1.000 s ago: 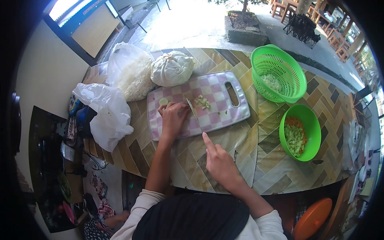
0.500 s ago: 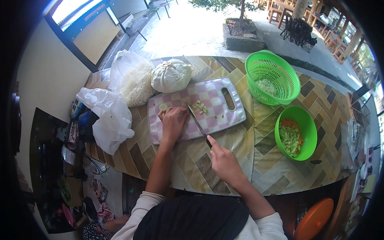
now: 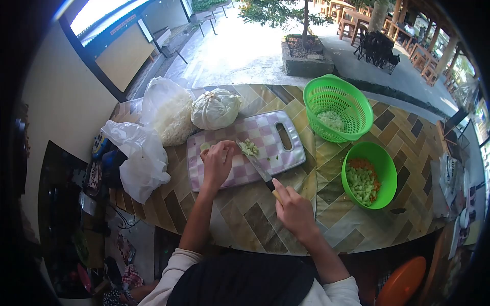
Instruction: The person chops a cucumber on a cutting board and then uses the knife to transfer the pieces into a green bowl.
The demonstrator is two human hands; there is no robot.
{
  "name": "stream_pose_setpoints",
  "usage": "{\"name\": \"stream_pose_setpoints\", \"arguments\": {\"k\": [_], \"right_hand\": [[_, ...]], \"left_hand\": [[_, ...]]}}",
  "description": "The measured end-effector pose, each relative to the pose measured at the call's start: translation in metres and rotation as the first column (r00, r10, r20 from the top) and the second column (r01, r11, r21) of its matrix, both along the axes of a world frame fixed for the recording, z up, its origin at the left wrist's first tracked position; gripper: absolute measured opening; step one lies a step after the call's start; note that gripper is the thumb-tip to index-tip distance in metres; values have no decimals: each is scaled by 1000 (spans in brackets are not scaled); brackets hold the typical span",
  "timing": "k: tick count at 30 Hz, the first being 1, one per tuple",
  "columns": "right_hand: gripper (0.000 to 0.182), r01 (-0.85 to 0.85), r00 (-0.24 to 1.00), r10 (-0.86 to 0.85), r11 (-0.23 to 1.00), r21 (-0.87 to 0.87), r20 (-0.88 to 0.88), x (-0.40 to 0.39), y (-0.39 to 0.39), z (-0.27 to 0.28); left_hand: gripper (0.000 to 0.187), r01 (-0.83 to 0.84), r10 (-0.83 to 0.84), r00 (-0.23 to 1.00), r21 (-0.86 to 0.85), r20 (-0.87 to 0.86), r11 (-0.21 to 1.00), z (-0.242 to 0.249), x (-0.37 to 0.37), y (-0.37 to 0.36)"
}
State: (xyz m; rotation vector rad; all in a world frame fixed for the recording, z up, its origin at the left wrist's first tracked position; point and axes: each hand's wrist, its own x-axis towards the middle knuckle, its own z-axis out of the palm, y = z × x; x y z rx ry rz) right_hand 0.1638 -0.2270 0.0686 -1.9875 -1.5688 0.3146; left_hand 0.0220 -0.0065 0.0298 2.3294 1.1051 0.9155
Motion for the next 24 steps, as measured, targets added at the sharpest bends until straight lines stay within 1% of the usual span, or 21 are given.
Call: {"name": "stream_pose_setpoints", "arguments": {"k": [1, 4, 7, 8, 11, 16, 19, 22, 24], "right_hand": [[56, -2, 999, 3, 1000, -19, 34, 1, -1, 0], [58, -15, 993, 19, 999, -40, 114, 2, -3, -4], [59, -23, 985, 30, 999, -43, 170, 2, -4, -8], [60, -26, 982, 34, 999, -44, 187, 2, -4, -9], [49, -32, 978, 43, 998, -53, 204, 2, -4, -3], [48, -52, 973, 61, 998, -47, 223, 0, -4, -2], [48, -44, 973, 56, 997, -57, 226, 1, -4, 1], [49, -40, 971, 52, 998, -57, 232, 2, -5, 0], [49, -42, 971, 52, 998, -49, 232, 3, -6, -1]], "left_hand": [[16, -8, 8, 1000, 26, -7, 1000, 7, -3, -2], [19, 143, -123, 985, 173, -120, 974, 12, -11, -6], [24, 254, -216, 951, 159, -221, 954, 8, -12, -8], [25, 256, -216, 948, 157, -234, 954, 7, -11, -8], [28, 276, -232, 937, 149, -260, 950, 2, -4, -7], [27, 314, -267, 922, 138, -280, 939, 4, 2, -5], [28, 281, -238, 945, 188, -225, 941, 15, -2, -1], [30, 331, -288, 915, 117, -282, 936, 31, -14, -1], [32, 356, -309, 895, 97, -322, 929, 30, -16, -3]]}}
